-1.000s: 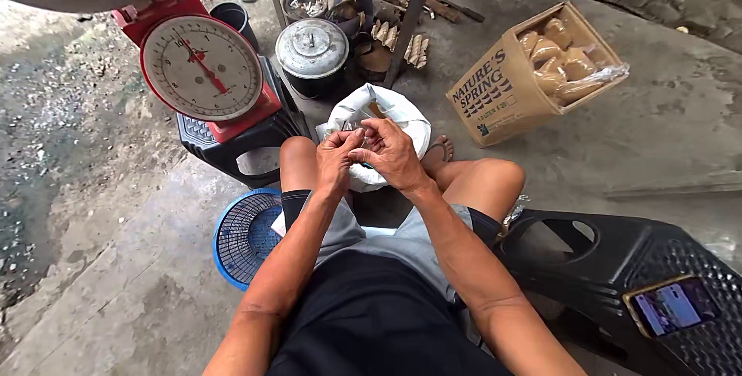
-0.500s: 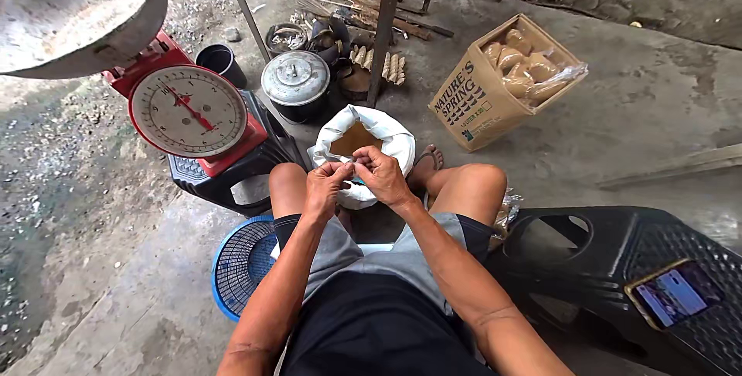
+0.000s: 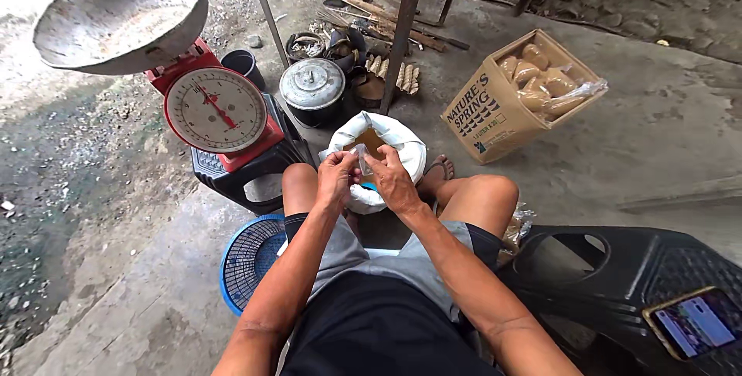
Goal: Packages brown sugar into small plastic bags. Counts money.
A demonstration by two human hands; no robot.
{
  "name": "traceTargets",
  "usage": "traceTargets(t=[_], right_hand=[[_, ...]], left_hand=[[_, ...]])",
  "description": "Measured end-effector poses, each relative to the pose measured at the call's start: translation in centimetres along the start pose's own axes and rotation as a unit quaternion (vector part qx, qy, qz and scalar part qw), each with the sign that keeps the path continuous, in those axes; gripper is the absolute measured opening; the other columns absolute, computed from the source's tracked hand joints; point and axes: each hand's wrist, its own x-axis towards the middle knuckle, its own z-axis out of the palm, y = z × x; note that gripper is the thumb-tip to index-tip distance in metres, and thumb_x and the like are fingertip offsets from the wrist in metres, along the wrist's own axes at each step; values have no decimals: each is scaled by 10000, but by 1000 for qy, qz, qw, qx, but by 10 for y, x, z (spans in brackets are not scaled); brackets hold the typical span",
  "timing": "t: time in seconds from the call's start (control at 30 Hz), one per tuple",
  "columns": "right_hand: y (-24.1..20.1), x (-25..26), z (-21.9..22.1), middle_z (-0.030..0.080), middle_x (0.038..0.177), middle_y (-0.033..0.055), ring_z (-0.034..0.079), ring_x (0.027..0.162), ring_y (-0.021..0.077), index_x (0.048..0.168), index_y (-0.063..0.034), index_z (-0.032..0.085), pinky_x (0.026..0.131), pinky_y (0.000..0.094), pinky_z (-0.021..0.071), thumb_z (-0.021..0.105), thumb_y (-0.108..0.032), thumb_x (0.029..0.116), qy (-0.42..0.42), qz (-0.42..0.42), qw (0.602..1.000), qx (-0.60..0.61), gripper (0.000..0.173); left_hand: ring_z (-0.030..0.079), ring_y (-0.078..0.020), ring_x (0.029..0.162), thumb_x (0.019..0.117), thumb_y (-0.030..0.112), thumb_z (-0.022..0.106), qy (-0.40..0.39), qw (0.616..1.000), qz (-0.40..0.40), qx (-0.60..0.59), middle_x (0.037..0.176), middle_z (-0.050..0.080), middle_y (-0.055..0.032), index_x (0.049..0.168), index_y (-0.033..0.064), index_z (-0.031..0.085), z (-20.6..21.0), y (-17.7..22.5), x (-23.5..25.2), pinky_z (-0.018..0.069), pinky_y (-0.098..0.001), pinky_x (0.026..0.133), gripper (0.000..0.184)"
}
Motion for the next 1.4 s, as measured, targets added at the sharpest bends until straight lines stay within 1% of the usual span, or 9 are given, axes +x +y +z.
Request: traceTargets(t=[0.2, 0.3, 0.5, 0.73, 0.83, 0.93, 1.03, 1.23, 1.4], right_hand=[[-1, -1, 7, 604, 1279, 266, 708, 955, 359, 1257, -17, 717, 825, 457, 620, 607, -18, 985, -39, 29, 999, -25, 294], [2, 5, 5, 658, 1180, 245, 691, 1034, 357, 1226, 10, 722, 904, 470, 590, 588, -19, 988, -47, 72, 996, 13, 276], [5, 24, -8, 670, 1176, 225, 666, 1080, 335, 1177, -5, 753, 948, 480, 559, 599, -4, 941, -33, 148, 987, 59, 281], [-15, 22, -2, 584, 1356, 269, 629, 1200, 366, 1483, -61, 557, 1037, 463, 524, 558, -40, 971, -152, 166, 974, 0, 512], [-7, 27, -18, 588, 1334, 289, 643, 1144, 422, 1375, -8, 635, 946, 546, 558, 607, -24, 953, -119, 151, 981, 19, 424], [6, 44, -24, 619, 1292, 260, 662, 1107, 366, 1257, 18, 705, 935, 488, 571, 585, -14, 922, -97, 137, 986, 21, 357], [9, 47, -24, 607, 1313, 261, 641, 1153, 364, 1328, 20, 666, 974, 475, 548, 576, -6, 923, -128, 133, 982, 26, 416], [23, 57, -17, 639, 1268, 239, 687, 977, 303, 1297, -5, 693, 864, 427, 579, 570, -44, 929, -88, 96, 990, 54, 390], [63, 74, -2, 668, 1235, 186, 717, 850, 203, 1352, 3, 602, 803, 377, 622, 636, -245, 1018, -39, 136, 980, 142, 417]], left_hand=[[618, -135, 580, 1066, 115, 542, -9, 999, -19, -25, 866, 663, -101, 1113, 35, 547, 5, -3, 1, 557, -268, 530, 94], [523, -126, 507, 1082, 149, 501, -35, 998, -41, 25, 775, 565, -59, 1105, 52, 519, 3, -6, 2, 515, -268, 487, 102], [521, -139, 543, 911, 27, 709, -77, 977, 40, 193, 760, 565, -70, 1052, 16, 549, -5, -20, 11, 483, -286, 504, 213], [662, -259, 856, 930, 95, 674, 53, 889, 235, 389, 918, 677, -146, 1041, -19, 670, 10, -17, 36, 550, -471, 805, 160], [667, -328, 891, 955, 107, 681, -11, 855, 273, 442, 977, 671, -196, 1069, -13, 659, -5, -21, 24, 559, -527, 805, 167], [670, -251, 753, 971, 147, 711, -68, 847, 318, 420, 917, 677, -153, 1056, 7, 657, -11, -22, 24, 588, -442, 695, 172], [672, -196, 729, 992, 173, 698, -87, 854, 338, 386, 931, 681, -124, 1078, 21, 669, -12, -21, 32, 602, -379, 671, 177], [694, -178, 851, 996, 174, 657, -34, 828, 362, 427, 935, 720, -124, 1048, -11, 722, -5, -17, 67, 577, -351, 825, 203], [693, -149, 870, 1023, 231, 613, -1, 837, 367, 406, 984, 727, -97, 1103, -2, 716, -4, 35, 122, 577, -339, 839, 267]])
